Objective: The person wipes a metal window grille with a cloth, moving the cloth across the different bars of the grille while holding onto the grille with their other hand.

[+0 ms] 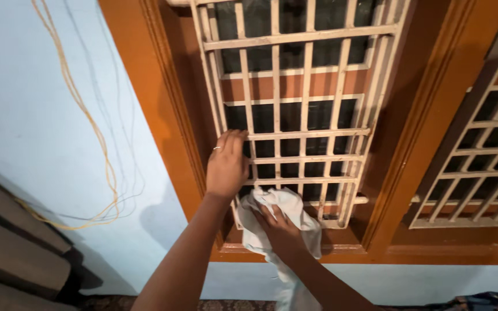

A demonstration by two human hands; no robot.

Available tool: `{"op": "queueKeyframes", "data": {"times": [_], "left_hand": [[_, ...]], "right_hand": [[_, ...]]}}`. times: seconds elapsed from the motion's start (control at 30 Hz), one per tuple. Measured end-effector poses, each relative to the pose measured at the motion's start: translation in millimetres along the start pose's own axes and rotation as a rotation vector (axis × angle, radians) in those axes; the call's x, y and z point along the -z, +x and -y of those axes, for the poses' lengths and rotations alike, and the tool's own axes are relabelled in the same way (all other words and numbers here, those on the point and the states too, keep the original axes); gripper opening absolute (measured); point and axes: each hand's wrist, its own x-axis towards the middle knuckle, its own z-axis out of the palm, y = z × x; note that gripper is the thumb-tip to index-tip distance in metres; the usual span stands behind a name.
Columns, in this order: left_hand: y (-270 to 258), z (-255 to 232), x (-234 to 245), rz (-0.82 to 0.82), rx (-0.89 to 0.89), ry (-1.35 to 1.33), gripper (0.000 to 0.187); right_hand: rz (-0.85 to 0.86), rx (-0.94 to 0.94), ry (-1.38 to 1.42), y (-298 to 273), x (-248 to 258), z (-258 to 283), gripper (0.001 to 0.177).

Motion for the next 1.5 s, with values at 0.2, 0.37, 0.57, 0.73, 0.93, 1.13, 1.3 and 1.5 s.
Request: {"op": "queueKeyframes", "data": {"times": [0.2, 0.37, 0.57, 0.73, 0.93, 1.13, 1.3, 1.5], "left_hand": [[1.7, -2.7, -4.1, -0.015, 0.036, -0.007, 0.051], [5.8, 3.6, -1.7, 0.025, 0.047, 0.027, 0.045], [7.8, 8.1, -2.1, 0.031, 0.029, 0.016, 0.039], [8.0, 11.0, 0.1, 0.077, 0.022, 0.002, 0.038], [5.0, 12.4, 7.3, 0.076, -0.007, -0.048, 0.045], [5.1, 10.8, 3.6, 0.07, 0.029, -0.005, 0.047], [25.3, 6.9, 13.7, 0.092, 0.073, 0.024, 0.035], [47.7, 20.9, 43.6, -0.122, -0.003, -0.067, 0.055]], "right_hand": [[0.309, 0.017, 0.195, -8.1, -29.7, 2.5, 0.081], [0.313, 0.059, 0.448, 4.4, -24.9, 5.2, 0.056], [-0.081, -0.007, 0.276, 25.4, 27.2, 18.6, 0.054], [-0.113, 0.028, 0.266, 62.7, 27.2, 21.8, 0.07], [0.148, 0.085, 0.262, 14.5, -24.1, 44.7, 0.057], [0.144, 0.077, 0.374, 15.3, -24.2, 51.1, 0.044], [-0.437, -0.048, 0.23, 75.0, 44.4, 10.9, 0.037], [-0.029, -0.122, -0.035, 137.9, 66.3, 5.0, 0.026]]}}
